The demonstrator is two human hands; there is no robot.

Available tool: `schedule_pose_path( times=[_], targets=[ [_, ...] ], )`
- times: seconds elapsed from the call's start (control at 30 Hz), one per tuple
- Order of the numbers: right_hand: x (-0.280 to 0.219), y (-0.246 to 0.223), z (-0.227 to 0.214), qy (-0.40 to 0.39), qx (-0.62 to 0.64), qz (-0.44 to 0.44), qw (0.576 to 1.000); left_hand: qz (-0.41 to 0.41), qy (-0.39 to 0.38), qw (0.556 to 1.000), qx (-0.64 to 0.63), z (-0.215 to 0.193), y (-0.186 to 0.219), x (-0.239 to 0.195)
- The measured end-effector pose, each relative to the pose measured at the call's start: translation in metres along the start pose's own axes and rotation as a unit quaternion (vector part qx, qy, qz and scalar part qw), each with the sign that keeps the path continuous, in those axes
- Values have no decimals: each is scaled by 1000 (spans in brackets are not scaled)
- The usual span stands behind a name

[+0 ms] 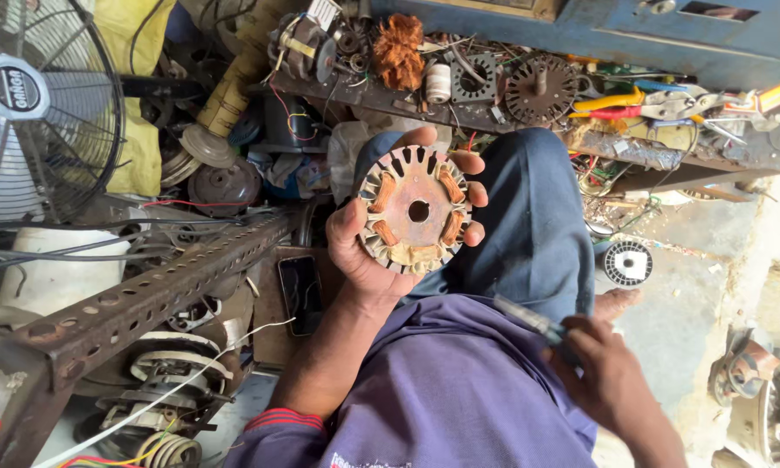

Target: The person repairs a motor stator by inspecting the copper windings and using pliers to trim or adjust the wires by hand.

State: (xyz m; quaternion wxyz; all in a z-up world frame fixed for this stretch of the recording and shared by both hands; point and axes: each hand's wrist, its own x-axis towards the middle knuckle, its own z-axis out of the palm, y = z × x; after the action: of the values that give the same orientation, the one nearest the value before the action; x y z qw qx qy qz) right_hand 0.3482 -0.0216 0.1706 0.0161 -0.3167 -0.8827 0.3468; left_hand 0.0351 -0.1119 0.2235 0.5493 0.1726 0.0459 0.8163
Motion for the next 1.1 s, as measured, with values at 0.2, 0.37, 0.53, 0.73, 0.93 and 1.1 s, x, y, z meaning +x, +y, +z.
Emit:
schedule_pose_path(
  times=[0.2,0.37,0.53,0.73,0.93,1.1],
  targets=[
    [1,-23,-5,32,10,-62,998,-14,13,1000,-23,-14,-21,3],
    [46,-80,-23,196,113,-93,970,-36,45,998,36,-23,-33,-1],
    [85,-125,-23,176,150,-199,952,-50,88,986,132,-28,-38,-10],
    [97,-128,-12,130,223,-143,956,-49,107,976,182,-42,-38,-18],
    [92,-121,-5,137,275,-168,937,-56,115,978,167,-43,-40,-19],
    [73,-79,-3,220,368,-142,892,-29,134,989,60,-52,-32,-17]
  ],
)
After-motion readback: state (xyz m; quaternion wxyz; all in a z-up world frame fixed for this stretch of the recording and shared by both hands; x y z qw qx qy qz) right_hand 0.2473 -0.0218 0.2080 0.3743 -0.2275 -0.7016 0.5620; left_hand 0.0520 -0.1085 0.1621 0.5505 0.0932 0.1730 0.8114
